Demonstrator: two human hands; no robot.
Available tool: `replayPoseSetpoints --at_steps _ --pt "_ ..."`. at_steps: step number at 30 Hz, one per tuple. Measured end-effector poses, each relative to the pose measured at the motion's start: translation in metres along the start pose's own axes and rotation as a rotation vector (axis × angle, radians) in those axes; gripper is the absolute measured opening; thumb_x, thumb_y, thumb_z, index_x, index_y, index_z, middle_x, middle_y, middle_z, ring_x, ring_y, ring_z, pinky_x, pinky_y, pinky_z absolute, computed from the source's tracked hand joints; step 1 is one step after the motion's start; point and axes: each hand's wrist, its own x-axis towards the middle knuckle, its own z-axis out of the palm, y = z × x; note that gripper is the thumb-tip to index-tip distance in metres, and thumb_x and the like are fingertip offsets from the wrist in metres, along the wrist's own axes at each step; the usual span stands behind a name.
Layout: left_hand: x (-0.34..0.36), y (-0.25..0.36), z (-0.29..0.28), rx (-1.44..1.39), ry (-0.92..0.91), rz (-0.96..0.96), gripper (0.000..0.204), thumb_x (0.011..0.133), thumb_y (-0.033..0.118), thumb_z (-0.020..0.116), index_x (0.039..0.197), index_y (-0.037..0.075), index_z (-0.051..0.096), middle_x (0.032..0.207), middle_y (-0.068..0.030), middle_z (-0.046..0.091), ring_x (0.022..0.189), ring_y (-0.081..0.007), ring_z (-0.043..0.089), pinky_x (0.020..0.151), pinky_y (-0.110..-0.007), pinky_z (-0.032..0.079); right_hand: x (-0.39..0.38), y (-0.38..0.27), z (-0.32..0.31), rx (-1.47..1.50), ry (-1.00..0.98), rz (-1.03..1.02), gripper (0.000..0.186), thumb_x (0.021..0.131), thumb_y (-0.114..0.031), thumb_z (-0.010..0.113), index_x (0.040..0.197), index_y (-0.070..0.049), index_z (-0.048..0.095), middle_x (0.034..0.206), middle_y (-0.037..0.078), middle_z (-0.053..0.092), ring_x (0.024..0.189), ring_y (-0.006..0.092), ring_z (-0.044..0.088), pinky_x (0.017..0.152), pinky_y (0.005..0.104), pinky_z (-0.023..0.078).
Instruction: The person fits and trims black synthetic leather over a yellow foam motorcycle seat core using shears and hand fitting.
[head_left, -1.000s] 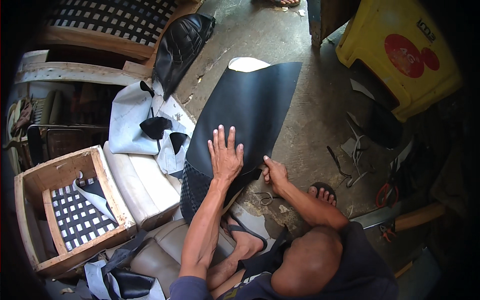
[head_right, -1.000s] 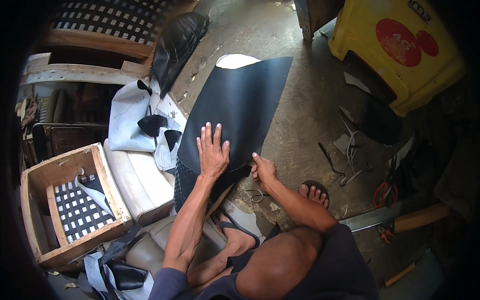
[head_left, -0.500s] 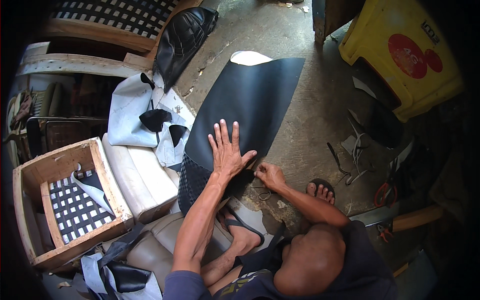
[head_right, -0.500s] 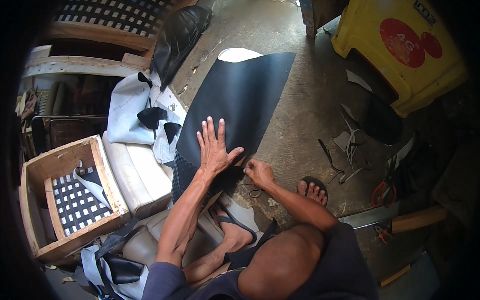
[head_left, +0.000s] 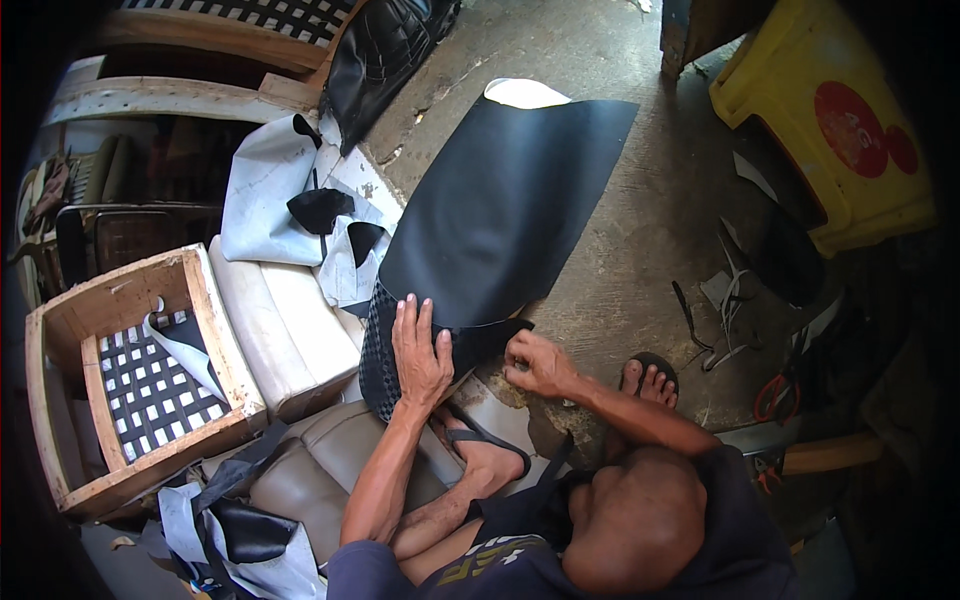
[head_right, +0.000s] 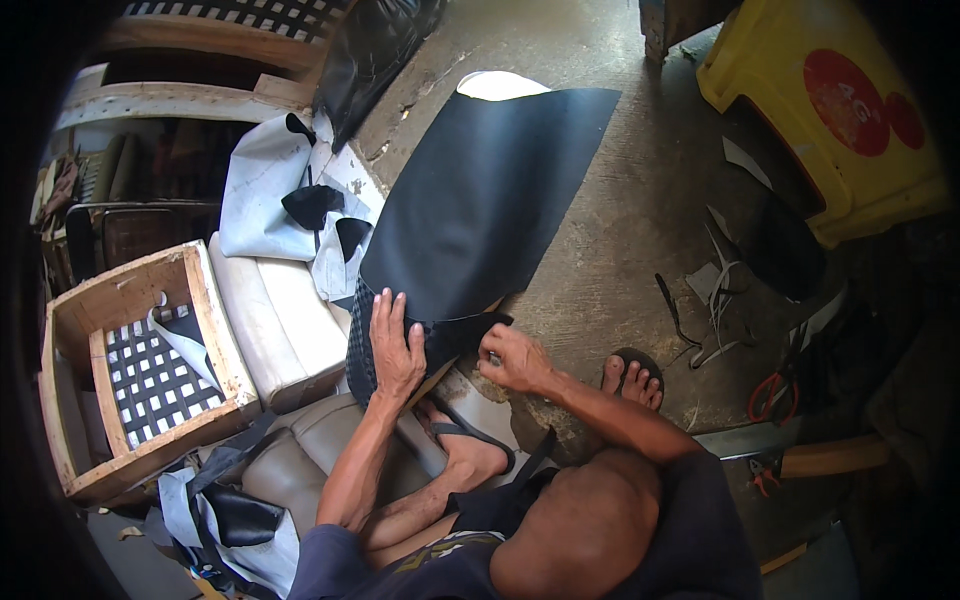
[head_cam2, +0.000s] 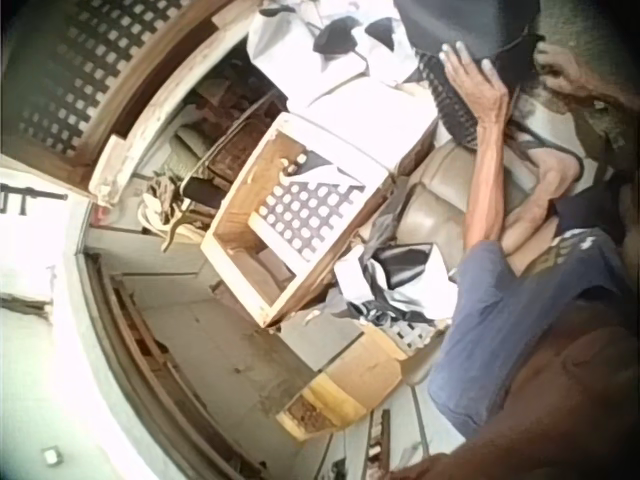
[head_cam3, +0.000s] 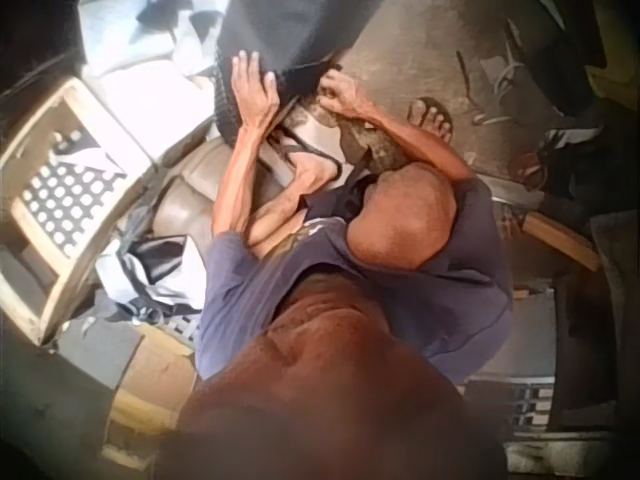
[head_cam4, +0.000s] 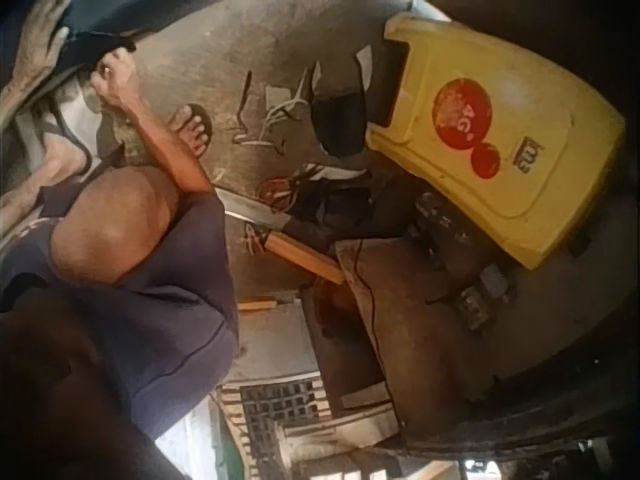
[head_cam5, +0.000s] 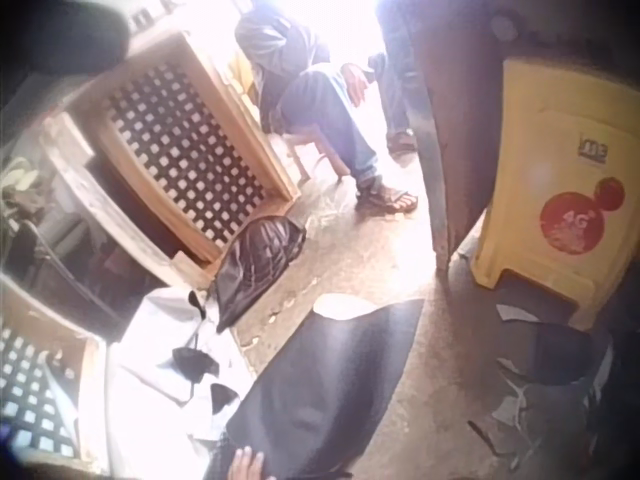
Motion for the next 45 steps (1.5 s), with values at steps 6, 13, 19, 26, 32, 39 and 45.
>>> replayPoseSetpoints --at_steps 6,13,19,26,32,39,45 --pt "-0.019 -0.014 0.017 0.003 -0.051 0.032 0.054 0.107 0.025 0.044 0.158 0.006 0.038 0.167 -0.0213 0.026 0.156 -0.0426 0.019 0.125 -0.057 0.015 0.015 -0.021 0.001 0.158 0.177 0.302 0.06 0.084 -0.03 0.08 0.13 -0.005 0.049 0.128 0.018 0.057 0.104 0.033 0.064 0.091 0.0461 0.051" --pt "-0.026 -0.005 0.027 0.072 -0.054 0.061 0.063 0.108 0.037 0.043 0.163 0.01 0.029 0.17 -0.0208 0.022 0.157 -0.0424 0.015 0.126 -0.058 0.01 0.019 0.005 0.018 -0.211 0.372 0.178 0.053 0.083 -0.032 0.083 0.12 -0.006 0.056 0.125 0.018 0.052 0.112 0.0357 0.058 0.093 0.0467 0.049" --pt "-0.043 -0.007 0.03 0.09 -0.073 0.082 0.082 0.101 0.043 0.058 0.165 0.01 0.021 0.171 -0.0201 0.017 0.158 -0.0419 0.011 0.126 -0.059 0.008 0.019 -0.007 0.01 -0.032 0.225 0.169 0.021 0.086 -0.017 0.077 0.099 -0.005 0.066 0.082 0.012 0.059 0.088 0.032 0.058 0.082 0.0436 0.048" --pt "-0.044 -0.011 0.021 0.011 -0.141 0.11 0.116 0.078 0.044 0.082 0.165 0.007 0.015 0.172 -0.0192 0.008 0.16 -0.0395 0.004 0.126 -0.061 0.006 -0.01 -0.06 0.0 -0.007 -0.055 -0.399 0.023 0.08 -0.014 0.084 0.095 -0.004 0.07 0.085 0.009 0.06 0.084 0.0279 0.055 0.074 0.0398 0.047" --pt "-0.044 -0.023 0.017 -0.253 -0.04 0.039 0.093 0.09 0.02 0.065 0.163 -0.003 0.012 0.169 -0.0265 0.019 0.157 -0.0426 0.017 0.128 -0.053 0.01 -0.011 -0.082 -0.011 0.075 -0.251 -0.357 0.018 0.086 -0.017 0.079 0.097 -0.005 0.072 0.079 0.01 0.064 0.074 0.0303 0.064 0.066 0.042 0.051" --pt "-0.047 -0.031 0.008 -0.362 -0.033 0.052 0.091 0.095 0.028 0.065 0.163 -0.004 0.013 0.167 -0.0286 0.02 0.156 -0.044 0.018 0.128 -0.049 0.017 0.012 -0.108 -0.004 0.185 -0.301 -0.448 0.018 0.087 -0.017 0.079 0.099 -0.004 0.073 0.077 0.014 0.066 0.07 0.0335 0.067 0.062 0.0448 0.051" --pt "-0.047 -0.027 0.006 -0.268 -0.113 0.043 0.097 0.083 0.022 0.075 0.161 -0.003 0.024 0.168 -0.0259 0.022 0.157 -0.0429 0.016 0.128 -0.05 0.013 0.013 -0.113 -0.034 0.155 -0.303 -0.329 0.016 0.088 -0.018 0.079 0.096 -0.004 0.074 0.077 0.014 0.067 0.069 0.0329 0.067 0.062 0.0433 0.052"
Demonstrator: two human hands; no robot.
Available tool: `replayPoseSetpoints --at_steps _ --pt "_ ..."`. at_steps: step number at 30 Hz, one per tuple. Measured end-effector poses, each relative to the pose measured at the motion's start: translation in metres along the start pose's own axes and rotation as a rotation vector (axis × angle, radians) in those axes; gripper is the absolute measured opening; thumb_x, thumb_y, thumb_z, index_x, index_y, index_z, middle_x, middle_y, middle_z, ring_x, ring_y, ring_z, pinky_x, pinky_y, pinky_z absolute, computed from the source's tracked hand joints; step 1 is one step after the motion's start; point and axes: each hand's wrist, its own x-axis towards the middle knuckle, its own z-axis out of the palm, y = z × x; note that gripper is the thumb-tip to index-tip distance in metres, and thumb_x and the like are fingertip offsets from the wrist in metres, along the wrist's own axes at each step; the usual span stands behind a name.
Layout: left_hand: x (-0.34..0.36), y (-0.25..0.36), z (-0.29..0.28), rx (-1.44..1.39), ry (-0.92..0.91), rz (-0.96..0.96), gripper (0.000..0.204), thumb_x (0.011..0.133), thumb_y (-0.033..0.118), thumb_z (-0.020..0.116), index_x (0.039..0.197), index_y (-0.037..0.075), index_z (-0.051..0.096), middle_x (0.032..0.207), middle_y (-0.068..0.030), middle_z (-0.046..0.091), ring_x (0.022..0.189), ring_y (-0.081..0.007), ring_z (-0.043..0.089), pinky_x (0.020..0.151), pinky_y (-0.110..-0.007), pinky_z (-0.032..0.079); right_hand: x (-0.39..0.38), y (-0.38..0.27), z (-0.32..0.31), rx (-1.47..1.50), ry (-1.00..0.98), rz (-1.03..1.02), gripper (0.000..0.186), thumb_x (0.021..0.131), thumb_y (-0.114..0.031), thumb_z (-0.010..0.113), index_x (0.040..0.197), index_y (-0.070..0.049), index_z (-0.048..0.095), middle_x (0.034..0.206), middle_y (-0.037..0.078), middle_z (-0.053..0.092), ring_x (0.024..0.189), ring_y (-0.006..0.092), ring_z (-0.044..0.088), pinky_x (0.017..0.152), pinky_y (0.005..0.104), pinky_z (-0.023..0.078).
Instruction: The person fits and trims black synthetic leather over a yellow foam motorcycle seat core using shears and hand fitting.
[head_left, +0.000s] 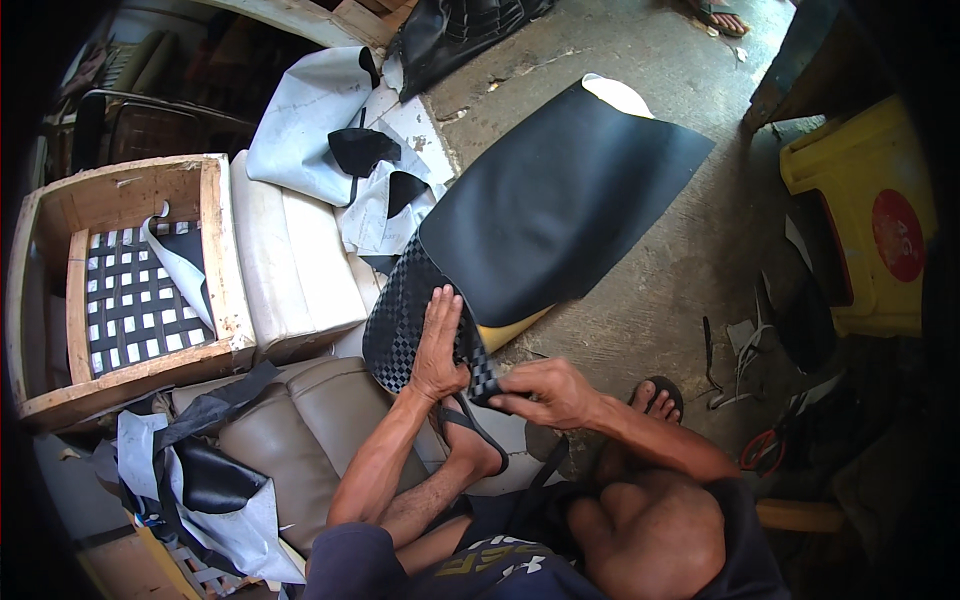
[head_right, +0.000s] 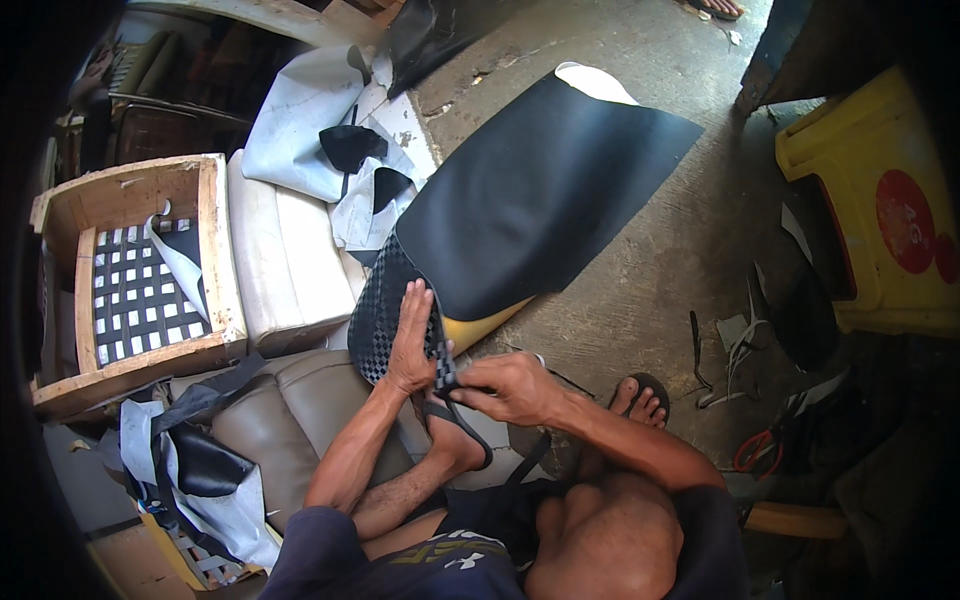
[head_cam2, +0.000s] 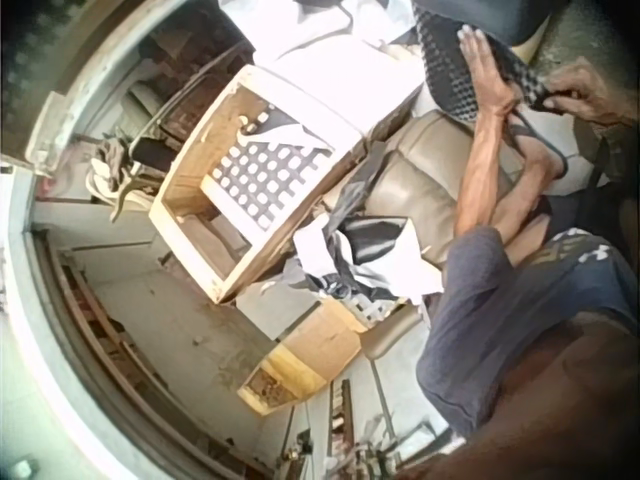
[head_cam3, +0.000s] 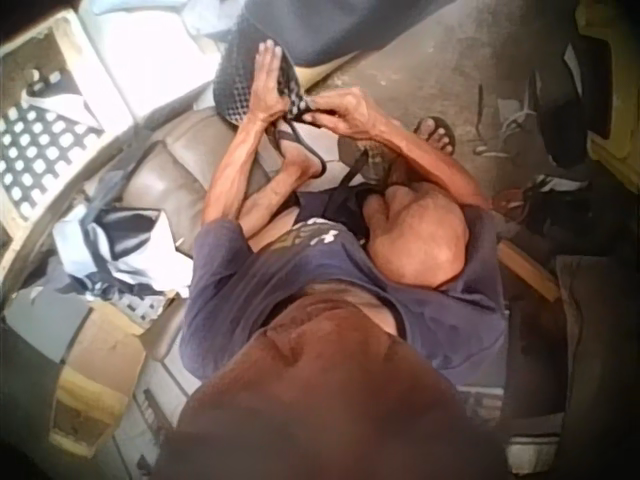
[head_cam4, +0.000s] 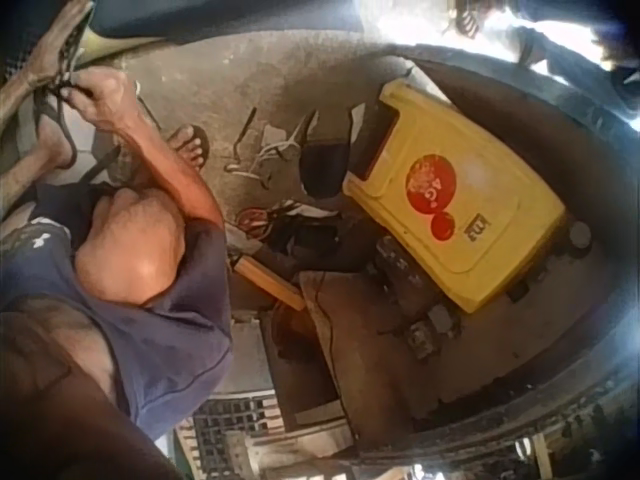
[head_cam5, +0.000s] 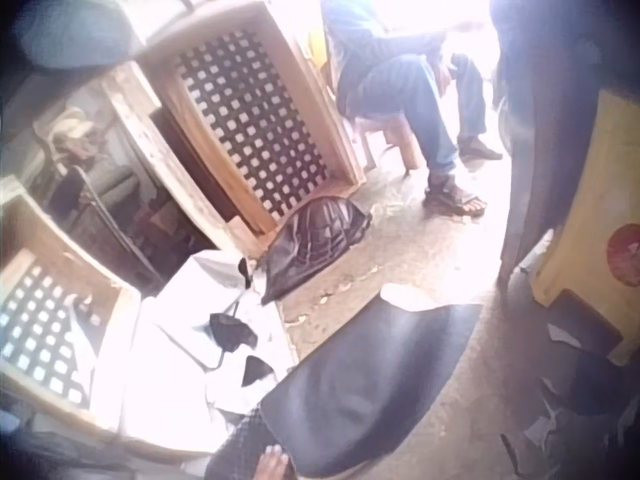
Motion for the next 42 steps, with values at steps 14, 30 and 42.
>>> replayPoseSetpoints --at_steps 14,30,42 --pt "-0.115 -0.104 -0.024 0.132 0.579 -1.367 0.041 0.091 0.028 0.075 0.114 -0.005 0.067 0.112 -0.0223 0.068 0.108 -0.0367 0.065 0.099 -0.046 0.049 -0.013 0.029 -0.053 -0.122 0.176 0.571 0.023 0.09 -0.02 0.076 0.098 0.002 0.076 0.079 0.016 0.071 0.069 0.0188 0.066 0.063 0.0357 0.048" --pt "-0.107 -0.104 -0.005 -0.29 0.931 -1.513 0.016 0.091 0.013 0.077 0.088 -0.001 0.07 0.083 -0.0083 0.071 0.072 -0.0163 0.062 0.069 -0.034 0.053 -0.016 0.025 -0.066 -0.154 -0.035 0.407 0.022 0.087 -0.022 0.08 0.089 0.0 0.076 0.082 0.011 0.068 0.076 0.0264 0.068 0.067 0.038 0.052" --pt "-0.106 -0.108 0.0 -0.067 0.866 -1.52 0.017 0.091 0.015 0.076 0.09 -0.001 0.07 0.086 -0.012 0.074 0.078 -0.0219 0.068 0.077 -0.037 0.055 -0.024 0.0 -0.037 -0.038 -0.237 0.206 0.022 0.084 -0.027 0.083 0.089 -0.006 0.079 0.089 0.007 0.073 0.081 0.0271 0.072 0.072 0.0378 0.056"
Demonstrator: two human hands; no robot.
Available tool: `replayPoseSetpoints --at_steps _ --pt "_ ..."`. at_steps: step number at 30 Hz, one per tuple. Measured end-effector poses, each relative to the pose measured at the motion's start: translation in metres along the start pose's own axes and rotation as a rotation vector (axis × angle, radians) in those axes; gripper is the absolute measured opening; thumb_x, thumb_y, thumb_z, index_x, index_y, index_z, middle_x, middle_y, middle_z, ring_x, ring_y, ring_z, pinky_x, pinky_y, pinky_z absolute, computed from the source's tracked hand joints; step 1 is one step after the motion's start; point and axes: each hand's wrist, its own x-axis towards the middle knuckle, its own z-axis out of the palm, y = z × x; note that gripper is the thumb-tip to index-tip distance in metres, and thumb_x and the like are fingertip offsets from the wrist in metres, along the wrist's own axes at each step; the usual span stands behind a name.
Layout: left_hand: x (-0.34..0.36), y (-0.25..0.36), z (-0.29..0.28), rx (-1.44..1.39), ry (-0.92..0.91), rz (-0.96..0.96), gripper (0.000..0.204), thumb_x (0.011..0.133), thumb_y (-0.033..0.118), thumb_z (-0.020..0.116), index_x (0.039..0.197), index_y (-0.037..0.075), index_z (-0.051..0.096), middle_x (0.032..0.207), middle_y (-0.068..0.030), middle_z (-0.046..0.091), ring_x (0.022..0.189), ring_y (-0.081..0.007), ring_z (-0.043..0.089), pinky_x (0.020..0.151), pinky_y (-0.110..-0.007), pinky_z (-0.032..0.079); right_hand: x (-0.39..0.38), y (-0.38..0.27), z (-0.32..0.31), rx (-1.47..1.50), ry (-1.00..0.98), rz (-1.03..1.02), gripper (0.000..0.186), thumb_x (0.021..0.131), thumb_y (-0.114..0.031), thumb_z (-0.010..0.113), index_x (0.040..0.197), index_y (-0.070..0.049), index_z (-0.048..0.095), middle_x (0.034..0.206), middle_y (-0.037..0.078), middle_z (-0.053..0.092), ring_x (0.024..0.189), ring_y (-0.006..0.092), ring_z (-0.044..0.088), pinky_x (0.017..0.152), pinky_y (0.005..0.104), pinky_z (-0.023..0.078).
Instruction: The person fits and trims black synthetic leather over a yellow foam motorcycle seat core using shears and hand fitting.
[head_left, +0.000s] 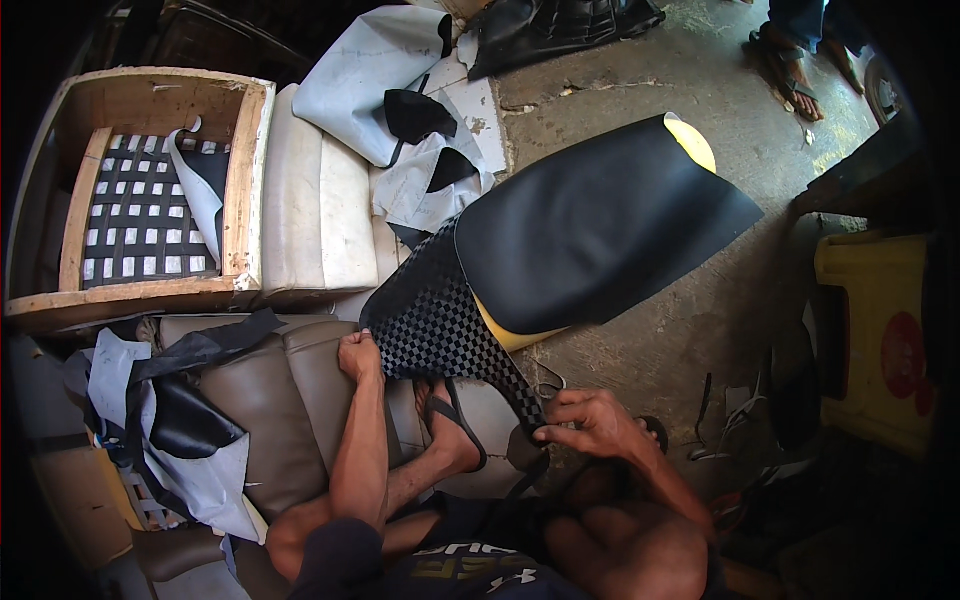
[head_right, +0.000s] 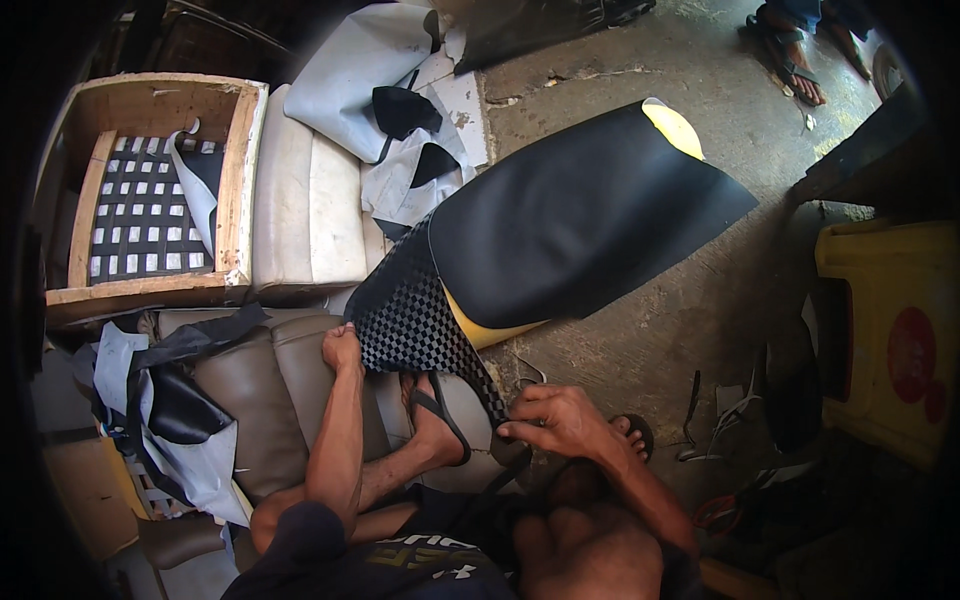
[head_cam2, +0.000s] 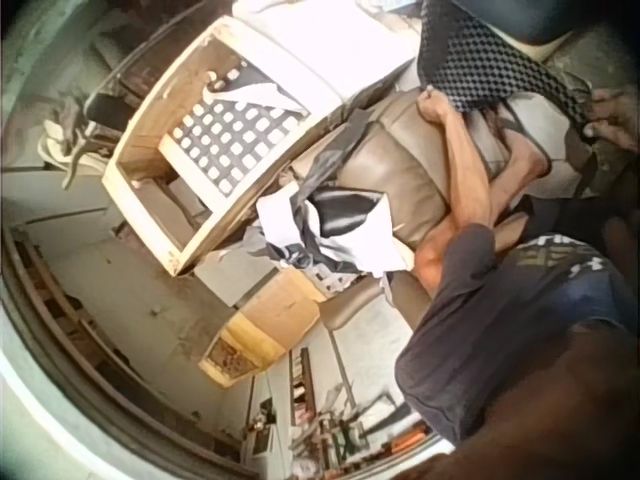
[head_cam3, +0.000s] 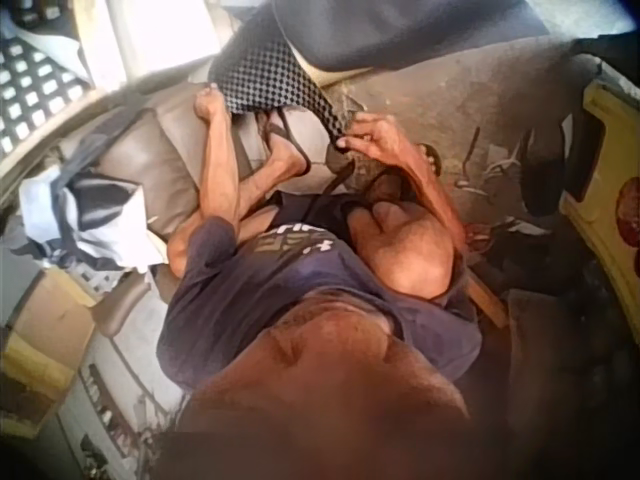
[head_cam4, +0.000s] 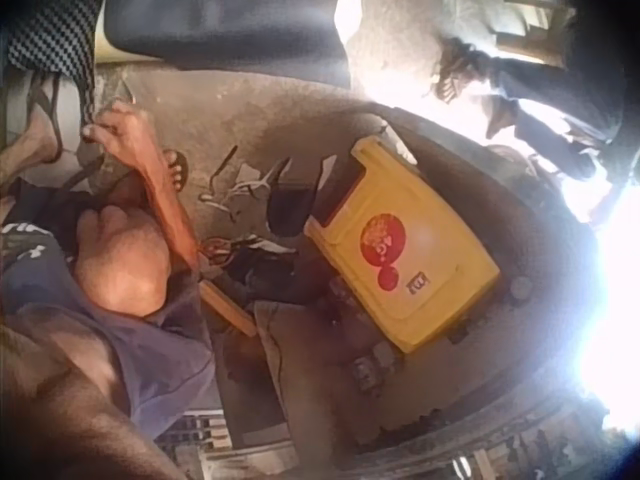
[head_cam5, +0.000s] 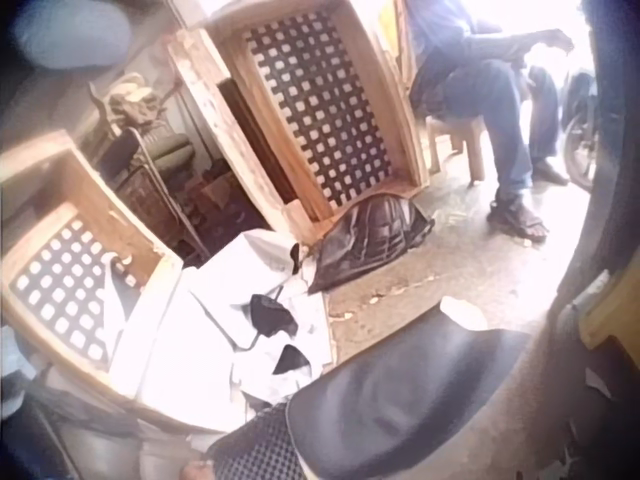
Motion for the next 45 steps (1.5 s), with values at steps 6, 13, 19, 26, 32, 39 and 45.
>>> replayPoseSetpoints --at_steps 6,13,19,26,32,39,45 --pt "0.01 -0.009 -0.003 0.049 -0.001 0.064 0.02 0.091 0.018 0.077 0.091 0.0 0.069 0.087 -0.0129 0.074 0.08 -0.0245 0.069 0.08 -0.038 0.055 0.017 -0.03 -0.001 0.026 0.032 -0.163 0.018 0.085 -0.022 0.083 0.091 -0.005 0.079 0.087 0.006 0.072 0.078 0.0244 0.071 0.069 0.0358 0.055" --pt "-0.002 0.002 -0.005 0.127 -0.021 0.088 0.021 0.091 0.02 0.077 0.091 0.001 0.069 0.086 -0.0121 0.074 0.08 -0.0253 0.07 0.081 -0.039 0.055 0.015 -0.032 -0.021 0.002 0.173 -0.117 0.014 0.085 -0.014 0.082 0.09 -0.003 0.077 0.081 0.008 0.069 0.073 0.0245 0.069 0.066 0.0363 0.054" --pt "0.007 -0.006 -0.013 0.153 0.005 0.149 0.02 0.09 0.019 0.077 0.089 0.001 0.069 0.083 -0.0132 0.074 0.079 -0.0285 0.071 0.081 -0.041 0.055 0.007 -0.018 -0.039 -0.176 0.132 0.141 0.019 0.088 -0.02 0.077 0.088 -0.001 0.074 0.079 0.013 0.065 0.07 0.0329 0.066 0.063 0.0425 0.05" --pt "-0.03 0.041 -0.021 0.318 0.247 0.495 0.02 0.088 0.011 0.072 0.105 -0.001 0.067 0.111 -0.0207 0.067 0.104 -0.039 0.065 0.093 -0.047 0.051 0.004 -0.011 -0.028 -0.168 0.125 0.212 0.023 0.09 -0.023 0.074 0.088 0.0 0.072 0.083 0.016 0.065 0.074 0.0369 0.065 0.067 0.0458 0.05" --pt "-0.053 0.15 0.005 -0.17 -0.579 0.919 0.036 0.094 0.008 0.065 0.13 0.01 0.069 0.125 -0.0184 0.064 0.116 -0.0369 0.062 0.102 -0.04 0.049 0.001 -0.003 -0.021 -0.181 0.137 0.225 0.02 0.089 -0.021 0.074 0.088 -0.001 0.072 0.083 0.016 0.065 0.073 0.0372 0.065 0.066 0.0456 0.05" --pt "-0.017 0.195 0.016 0.105 -0.784 1.589 0.019 0.087 0.01 0.076 0.106 0.011 0.073 0.121 -0.0154 0.062 0.114 -0.0356 0.062 0.096 -0.043 0.051 -0.001 -0.015 -0.018 -0.291 0.074 0.214 0.019 0.091 -0.022 0.073 0.088 -0.004 0.07 0.084 0.013 0.064 0.075 0.0376 0.066 0.067 0.0474 0.051" --pt "-0.014 0.205 0.015 0.19 -0.761 1.583 0.015 0.089 0.014 0.073 0.103 0.011 0.071 0.117 -0.0111 0.062 0.112 -0.0326 0.061 0.095 -0.044 0.05 -0.003 -0.013 -0.017 -0.315 0.076 0.15 0.015 0.087 -0.015 0.076 0.086 -0.001 0.071 0.082 0.014 0.064 0.071 0.0351 0.065 0.064 0.0434 0.049"
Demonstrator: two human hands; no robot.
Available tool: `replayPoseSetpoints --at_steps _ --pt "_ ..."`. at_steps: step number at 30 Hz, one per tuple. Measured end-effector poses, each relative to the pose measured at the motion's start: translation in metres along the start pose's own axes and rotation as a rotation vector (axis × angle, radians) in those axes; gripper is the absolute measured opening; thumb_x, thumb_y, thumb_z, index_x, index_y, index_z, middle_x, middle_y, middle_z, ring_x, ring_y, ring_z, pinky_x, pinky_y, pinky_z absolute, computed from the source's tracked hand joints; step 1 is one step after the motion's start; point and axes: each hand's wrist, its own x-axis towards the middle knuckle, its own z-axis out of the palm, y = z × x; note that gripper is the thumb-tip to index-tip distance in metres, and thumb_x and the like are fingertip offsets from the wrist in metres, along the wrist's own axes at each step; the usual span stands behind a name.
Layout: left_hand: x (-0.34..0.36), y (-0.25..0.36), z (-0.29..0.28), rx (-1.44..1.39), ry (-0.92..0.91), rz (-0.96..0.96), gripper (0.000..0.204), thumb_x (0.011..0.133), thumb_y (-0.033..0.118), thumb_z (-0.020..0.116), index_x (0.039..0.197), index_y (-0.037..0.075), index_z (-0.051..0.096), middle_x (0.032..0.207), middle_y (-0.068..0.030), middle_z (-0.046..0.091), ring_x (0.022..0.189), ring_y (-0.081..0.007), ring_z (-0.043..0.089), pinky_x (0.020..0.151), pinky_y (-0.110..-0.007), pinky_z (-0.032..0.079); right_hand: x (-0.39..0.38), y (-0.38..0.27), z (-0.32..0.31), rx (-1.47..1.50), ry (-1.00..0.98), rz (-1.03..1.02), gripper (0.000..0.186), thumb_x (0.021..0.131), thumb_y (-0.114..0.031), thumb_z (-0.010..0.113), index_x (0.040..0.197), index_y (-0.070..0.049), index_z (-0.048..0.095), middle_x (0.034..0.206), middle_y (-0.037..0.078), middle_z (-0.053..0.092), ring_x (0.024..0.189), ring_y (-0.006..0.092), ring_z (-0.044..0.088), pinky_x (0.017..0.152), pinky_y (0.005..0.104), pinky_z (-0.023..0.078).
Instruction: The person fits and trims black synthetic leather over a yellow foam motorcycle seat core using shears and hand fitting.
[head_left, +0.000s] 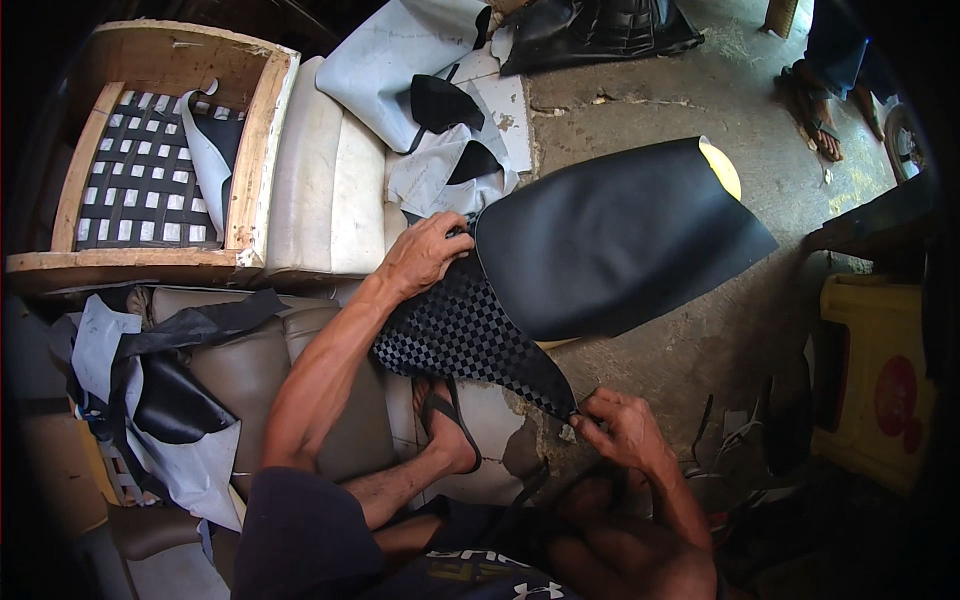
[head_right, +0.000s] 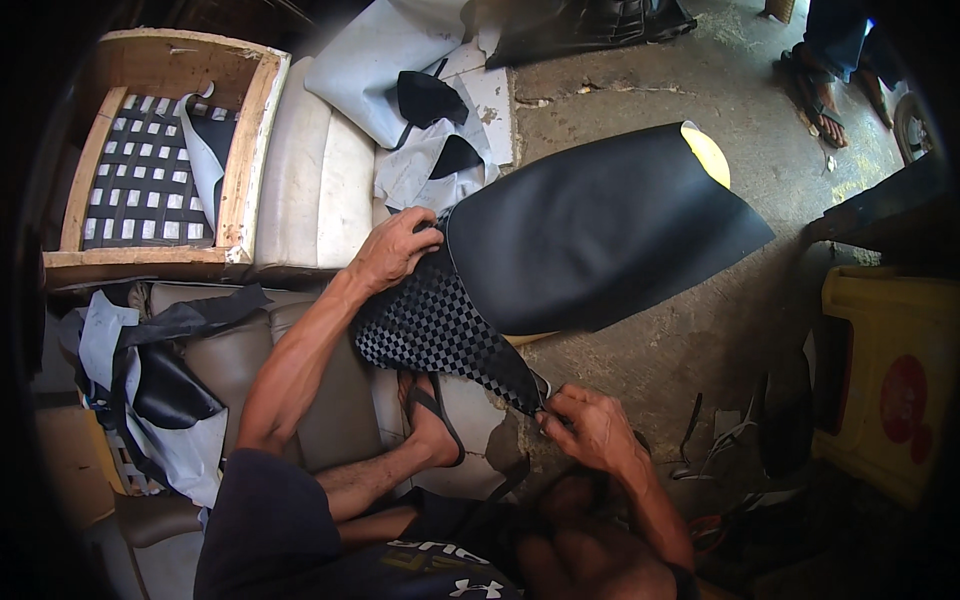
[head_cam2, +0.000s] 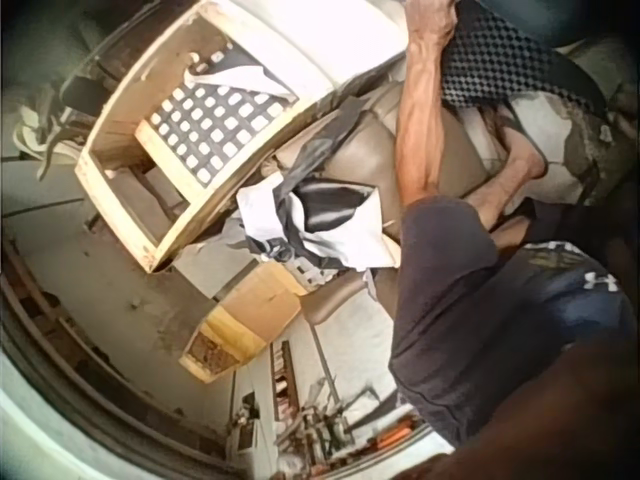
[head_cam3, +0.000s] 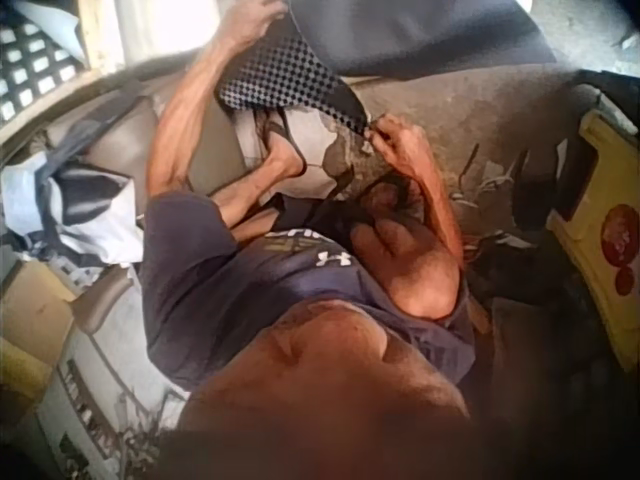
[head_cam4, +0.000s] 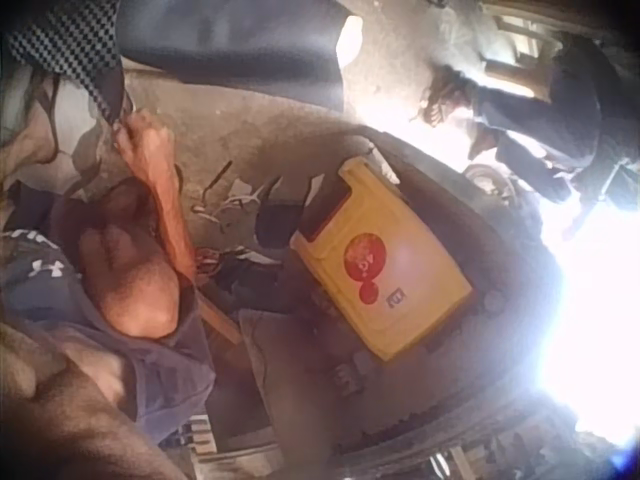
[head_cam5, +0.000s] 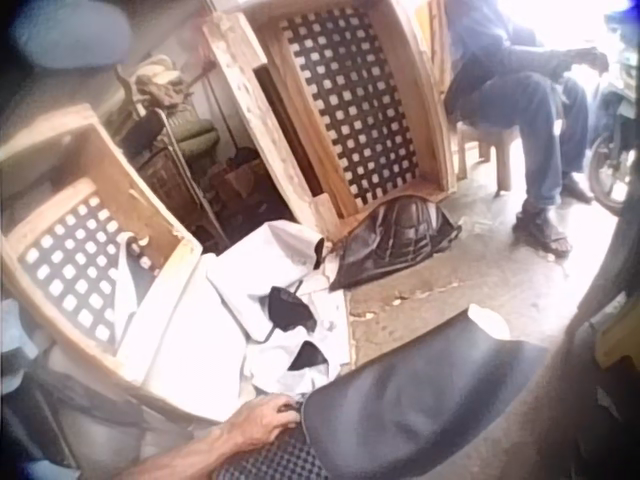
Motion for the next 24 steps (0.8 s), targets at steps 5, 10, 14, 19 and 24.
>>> replayPoseSetpoints --at_steps 5,10,14,19,24 --pt "0.004 0.003 0.003 0.071 0.033 0.144 0.011 0.09 0.012 0.07 0.101 0.012 0.071 0.124 -0.0117 0.062 0.119 -0.0319 0.06 0.099 -0.043 0.05 0.002 0.002 0.0 0.014 0.01 0.041 0.015 0.088 -0.016 0.076 0.087 -0.001 0.071 0.082 0.014 0.063 0.073 0.0353 0.065 0.065 0.0437 0.049" --pt "0.011 -0.003 0.001 0.107 -0.067 0.133 0.016 0.088 0.005 0.065 0.101 0.012 0.071 0.125 -0.0126 0.062 0.12 -0.0321 0.059 0.099 -0.043 0.049 0.001 0.003 -0.002 0.013 0.011 0.056 0.016 0.088 -0.017 0.076 0.088 -0.002 0.071 0.083 0.014 0.064 0.074 0.0357 0.065 0.065 0.044 0.049" --pt "0.017 -0.006 0.0 0.182 -0.095 0.191 0.024 0.081 0.0 0.065 0.102 0.011 0.07 0.123 -0.0132 0.061 0.119 -0.0328 0.059 0.099 -0.043 0.049 0.0 0.008 -0.003 -0.016 0.015 0.047 0.017 0.092 -0.022 0.073 0.09 -0.005 0.071 0.085 0.011 0.065 0.073 0.0362 0.067 0.065 0.0462 0.052" --pt "0.018 -0.003 -0.003 0.211 -0.106 0.196 0.025 0.081 -0.001 0.063 0.102 0.01 0.07 0.123 -0.0134 0.062 0.12 -0.0325 0.059 0.099 -0.043 0.048 -0.003 0.016 -0.002 -0.012 0.02 0.09 0.019 0.092 -0.023 0.072 0.091 -0.005 0.071 0.085 0.014 0.066 0.075 0.0389 0.066 0.067 0.0474 0.051" --pt "0.011 0.021 0.003 0.229 0.063 0.076 0.027 0.083 0.001 0.067 0.108 0.008 0.07 0.125 -0.0161 0.061 0.122 -0.0352 0.057 0.102 -0.046 0.047 0.001 0.032 -0.003 0.035 -0.014 0.268 0.02 0.093 -0.023 0.071 0.095 -0.003 0.071 0.084 0.02 0.067 0.079 0.0425 0.066 0.07 0.0482 0.05"
